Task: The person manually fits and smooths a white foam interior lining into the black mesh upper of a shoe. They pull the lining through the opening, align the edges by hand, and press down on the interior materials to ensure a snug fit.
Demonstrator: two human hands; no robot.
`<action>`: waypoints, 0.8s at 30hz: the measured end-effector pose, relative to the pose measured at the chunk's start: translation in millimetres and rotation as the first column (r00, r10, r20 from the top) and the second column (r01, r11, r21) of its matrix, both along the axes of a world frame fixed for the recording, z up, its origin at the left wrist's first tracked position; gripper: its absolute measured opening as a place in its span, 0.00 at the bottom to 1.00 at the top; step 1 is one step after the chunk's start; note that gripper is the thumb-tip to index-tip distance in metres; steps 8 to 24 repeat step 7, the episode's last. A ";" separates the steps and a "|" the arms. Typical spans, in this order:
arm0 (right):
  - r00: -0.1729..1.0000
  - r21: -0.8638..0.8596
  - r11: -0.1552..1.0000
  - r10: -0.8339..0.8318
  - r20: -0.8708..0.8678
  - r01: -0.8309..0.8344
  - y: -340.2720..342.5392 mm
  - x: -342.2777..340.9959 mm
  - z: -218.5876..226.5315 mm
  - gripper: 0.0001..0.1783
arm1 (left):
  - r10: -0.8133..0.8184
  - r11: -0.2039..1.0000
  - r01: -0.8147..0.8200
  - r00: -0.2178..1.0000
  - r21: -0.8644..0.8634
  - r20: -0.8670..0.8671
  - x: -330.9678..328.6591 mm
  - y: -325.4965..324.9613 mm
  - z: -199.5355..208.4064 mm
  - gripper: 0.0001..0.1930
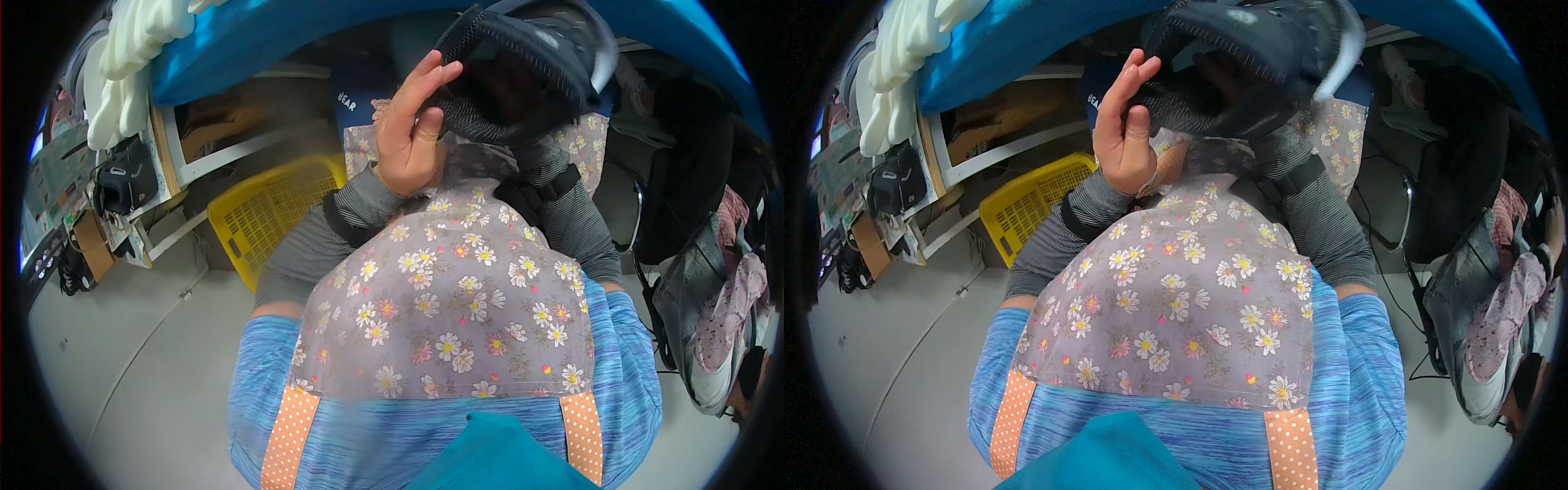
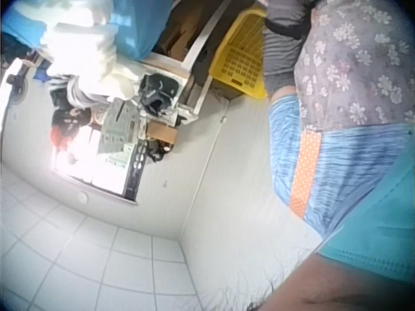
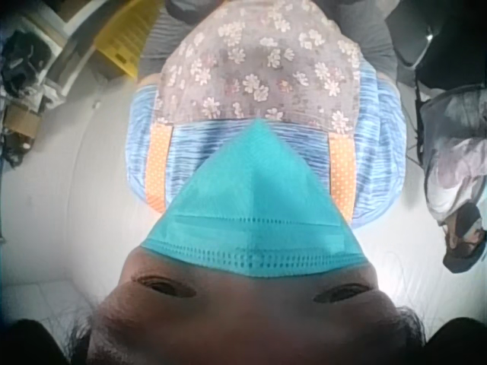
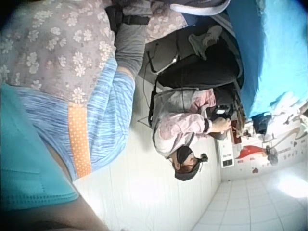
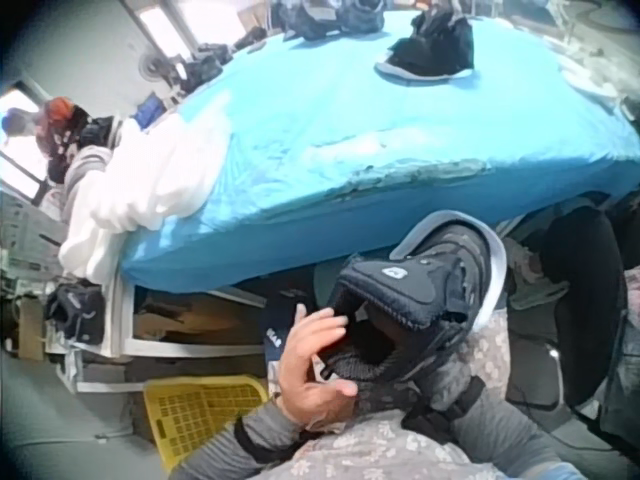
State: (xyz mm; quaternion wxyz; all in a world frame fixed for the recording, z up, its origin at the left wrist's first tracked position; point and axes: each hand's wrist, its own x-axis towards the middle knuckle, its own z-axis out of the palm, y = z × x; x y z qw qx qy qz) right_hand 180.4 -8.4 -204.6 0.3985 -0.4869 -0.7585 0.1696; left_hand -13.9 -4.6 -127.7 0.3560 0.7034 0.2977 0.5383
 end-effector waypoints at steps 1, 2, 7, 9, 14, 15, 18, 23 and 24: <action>1.000 0.000 1.000 -0.005 0.002 0.005 -1.2 0.1 -5.4 0.33 | -0.004 1.000 0.004 1.000 -0.010 -0.017 1.0 0.4 0.8 0.20; 0.994 -0.031 0.999 -0.008 0.113 0.012 -3.4 -0.8 -15.9 0.32 | 0.011 0.994 -0.007 0.999 -0.113 0.040 4.4 -2.6 3.1 0.21; 0.990 -0.311 0.945 0.073 -0.119 -0.107 5.8 -4.2 17.6 0.31 | -0.041 0.998 0.041 0.999 0.043 -0.002 -4.9 -6.9 7.4 0.23; 0.990 -0.311 0.945 0.073 -0.119 -0.107 5.8 -4.2 17.6 0.31 | -0.041 0.998 0.041 0.999 0.043 -0.002 -4.9 -6.9 7.4 0.23; 0.990 -0.311 0.945 0.073 -0.119 -0.107 5.8 -4.2 17.6 0.31 | -0.041 0.998 0.041 0.999 0.043 -0.002 -4.9 -6.9 7.4 0.23; 0.990 -0.311 0.945 0.073 -0.119 -0.107 5.8 -4.2 17.6 0.31 | -0.041 0.998 0.041 0.999 0.043 -0.002 -4.9 -6.9 7.4 0.23; 0.990 -0.311 0.945 0.073 -0.119 -0.107 5.8 -4.2 17.6 0.31 | -0.041 0.998 0.041 0.999 0.043 -0.002 -4.9 -6.9 7.4 0.23; 0.990 -0.311 0.945 0.073 -0.119 -0.107 5.8 -4.2 17.6 0.31 | -0.041 0.998 0.041 0.999 0.043 -0.002 -4.9 -6.9 7.4 0.23; 0.990 -0.311 0.945 0.073 -0.119 -0.107 5.8 -4.2 17.6 0.31 | -0.041 0.998 0.041 0.999 0.043 -0.002 -4.9 -6.9 7.4 0.23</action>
